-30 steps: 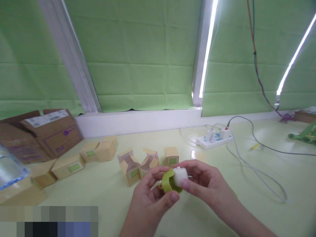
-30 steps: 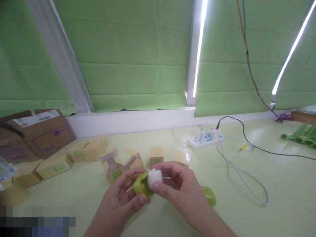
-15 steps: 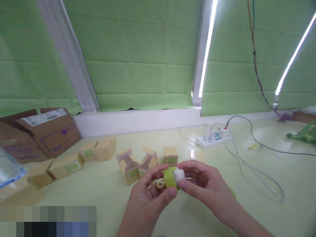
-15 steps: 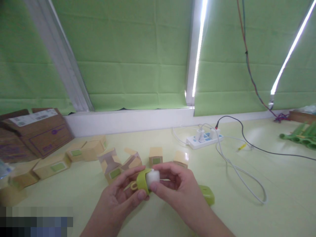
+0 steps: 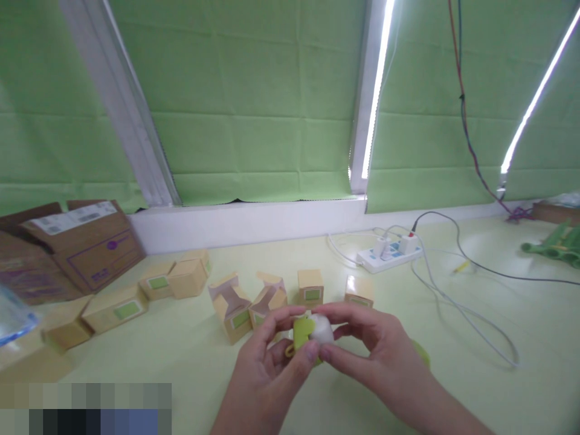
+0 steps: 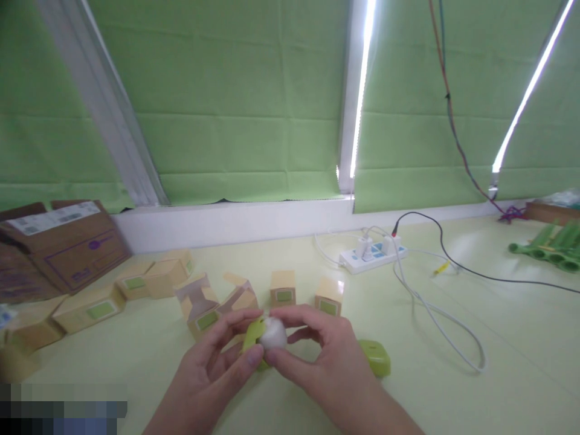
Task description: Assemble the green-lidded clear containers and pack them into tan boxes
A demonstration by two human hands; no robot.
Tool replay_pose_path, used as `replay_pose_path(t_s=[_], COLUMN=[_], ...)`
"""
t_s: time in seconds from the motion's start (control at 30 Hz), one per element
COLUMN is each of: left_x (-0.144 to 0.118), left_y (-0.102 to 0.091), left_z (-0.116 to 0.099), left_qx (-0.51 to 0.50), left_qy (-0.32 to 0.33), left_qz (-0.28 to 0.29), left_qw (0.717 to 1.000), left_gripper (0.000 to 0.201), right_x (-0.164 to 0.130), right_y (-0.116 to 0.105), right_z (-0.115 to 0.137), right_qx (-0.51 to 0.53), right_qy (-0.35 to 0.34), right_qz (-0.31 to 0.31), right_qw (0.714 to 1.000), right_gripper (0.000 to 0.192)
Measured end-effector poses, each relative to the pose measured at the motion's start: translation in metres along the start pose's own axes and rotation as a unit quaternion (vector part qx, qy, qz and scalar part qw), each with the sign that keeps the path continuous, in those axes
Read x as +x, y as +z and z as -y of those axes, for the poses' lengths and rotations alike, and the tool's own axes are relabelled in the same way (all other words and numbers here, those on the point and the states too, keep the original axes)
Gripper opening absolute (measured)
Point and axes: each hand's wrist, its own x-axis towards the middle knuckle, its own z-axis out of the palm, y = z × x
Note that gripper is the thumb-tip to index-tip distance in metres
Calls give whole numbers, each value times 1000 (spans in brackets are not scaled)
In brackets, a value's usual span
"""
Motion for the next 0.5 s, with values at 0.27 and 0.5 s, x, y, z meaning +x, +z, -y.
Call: replay_pose_path(t_s=[0.27, 0.5], left_x=[-2, -1], left_y=[7, -6], left_z=[-2, 1], left_qx=[44, 135], left_qy=[21, 41], left_qz=[-33, 12], left_qw=[998, 990], left_gripper=[30, 36], right_x=[0, 0], right_y=[-2, -3], right_z=[1, 2], right_qx=[-103, -146], right_qy=[-134, -204], right_qz=[-31, -61], right_qw=[985, 966], right_gripper=[40, 42])
